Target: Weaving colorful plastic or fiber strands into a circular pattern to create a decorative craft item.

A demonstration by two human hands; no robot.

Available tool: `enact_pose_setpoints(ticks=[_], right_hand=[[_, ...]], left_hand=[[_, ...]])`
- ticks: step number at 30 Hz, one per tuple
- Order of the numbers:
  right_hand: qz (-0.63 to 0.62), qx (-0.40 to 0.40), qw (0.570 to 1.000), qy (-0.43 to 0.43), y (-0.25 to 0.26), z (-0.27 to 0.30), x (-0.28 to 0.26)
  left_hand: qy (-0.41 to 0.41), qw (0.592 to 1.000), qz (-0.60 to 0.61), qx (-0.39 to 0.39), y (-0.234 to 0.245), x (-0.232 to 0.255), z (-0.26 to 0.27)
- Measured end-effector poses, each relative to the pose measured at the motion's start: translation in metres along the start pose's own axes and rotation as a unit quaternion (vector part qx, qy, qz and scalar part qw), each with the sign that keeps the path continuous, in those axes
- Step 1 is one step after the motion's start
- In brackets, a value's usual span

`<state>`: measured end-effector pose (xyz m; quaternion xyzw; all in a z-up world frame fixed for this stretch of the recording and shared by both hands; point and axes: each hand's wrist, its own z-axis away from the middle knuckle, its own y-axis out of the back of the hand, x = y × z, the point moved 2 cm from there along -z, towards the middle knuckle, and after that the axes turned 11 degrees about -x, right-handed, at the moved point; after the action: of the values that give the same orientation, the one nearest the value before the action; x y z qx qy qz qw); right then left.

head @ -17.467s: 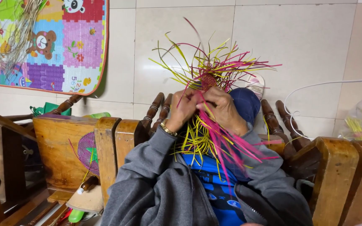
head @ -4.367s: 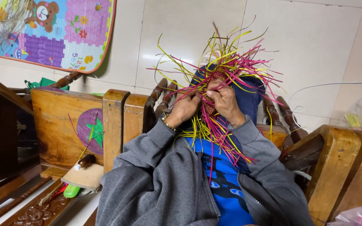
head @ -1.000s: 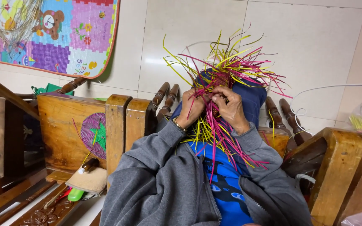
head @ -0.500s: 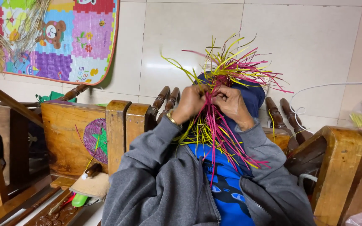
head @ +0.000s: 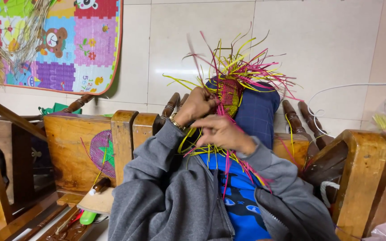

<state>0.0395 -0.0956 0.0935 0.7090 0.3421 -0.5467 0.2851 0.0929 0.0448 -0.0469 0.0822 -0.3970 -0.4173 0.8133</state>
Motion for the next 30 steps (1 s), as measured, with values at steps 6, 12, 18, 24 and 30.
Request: enact_pose_setpoints(ticks=[6, 12, 18, 24, 30], right_hand=[[0.231, 0.191, 0.95, -0.081, 0.061, 0.034, 0.059], [0.268, 0.173, 0.948, 0.005, 0.053, 0.014, 0.064], [0.212, 0.206, 0.955, 0.011, 0.052, 0.004, 0.061], [0.058, 0.267, 0.96, -0.069, 0.056, 0.013, 0.089], [0.245, 0.239, 0.938, 0.054, 0.047, 0.02, 0.048]], left_hand=[[0.031, 0.997, 0.06, -0.033, -0.017, -0.008, -0.003], [-0.095, 0.962, 0.256, -0.001, -0.003, 0.014, 0.03], [-0.141, 0.975, 0.103, 0.134, 0.014, 0.063, 0.082], [-0.153, 0.961, 0.194, 0.125, 0.002, 0.037, 0.063], [-0.129, 0.924, 0.346, 0.1, 0.0, 0.046, 0.068]])
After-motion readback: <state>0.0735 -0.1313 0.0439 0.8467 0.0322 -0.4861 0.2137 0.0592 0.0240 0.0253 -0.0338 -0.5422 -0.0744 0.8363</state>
